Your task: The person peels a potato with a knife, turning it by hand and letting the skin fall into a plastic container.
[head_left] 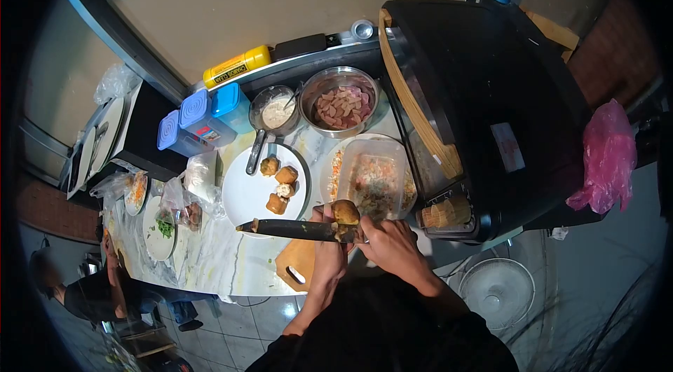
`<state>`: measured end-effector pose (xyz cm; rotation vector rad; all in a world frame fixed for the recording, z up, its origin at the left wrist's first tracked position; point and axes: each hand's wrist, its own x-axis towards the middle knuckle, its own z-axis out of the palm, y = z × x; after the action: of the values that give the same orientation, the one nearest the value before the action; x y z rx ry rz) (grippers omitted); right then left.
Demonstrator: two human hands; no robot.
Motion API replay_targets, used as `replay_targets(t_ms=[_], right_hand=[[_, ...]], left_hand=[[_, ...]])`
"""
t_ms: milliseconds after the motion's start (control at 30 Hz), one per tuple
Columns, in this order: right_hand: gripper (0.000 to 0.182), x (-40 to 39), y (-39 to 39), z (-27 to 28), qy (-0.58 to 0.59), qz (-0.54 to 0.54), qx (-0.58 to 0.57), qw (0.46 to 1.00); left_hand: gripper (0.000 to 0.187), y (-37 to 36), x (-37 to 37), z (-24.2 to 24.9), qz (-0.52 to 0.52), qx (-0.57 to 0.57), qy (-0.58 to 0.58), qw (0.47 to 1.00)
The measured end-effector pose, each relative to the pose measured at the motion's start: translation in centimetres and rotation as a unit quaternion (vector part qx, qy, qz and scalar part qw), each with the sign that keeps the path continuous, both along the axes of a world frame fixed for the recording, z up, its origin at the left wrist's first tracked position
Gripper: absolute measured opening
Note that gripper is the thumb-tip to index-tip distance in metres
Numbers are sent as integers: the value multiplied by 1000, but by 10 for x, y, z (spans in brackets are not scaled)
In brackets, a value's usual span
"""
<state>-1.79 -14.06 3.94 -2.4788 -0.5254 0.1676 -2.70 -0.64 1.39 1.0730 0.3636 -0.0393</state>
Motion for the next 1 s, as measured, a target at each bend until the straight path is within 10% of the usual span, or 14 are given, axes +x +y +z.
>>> replay_targets(t_ms=[1000], right_hand=[[31,23,-14,-12,19,-170,263,950]], left_hand=[[53,8,17,-6,-75,-110,-22,991]])
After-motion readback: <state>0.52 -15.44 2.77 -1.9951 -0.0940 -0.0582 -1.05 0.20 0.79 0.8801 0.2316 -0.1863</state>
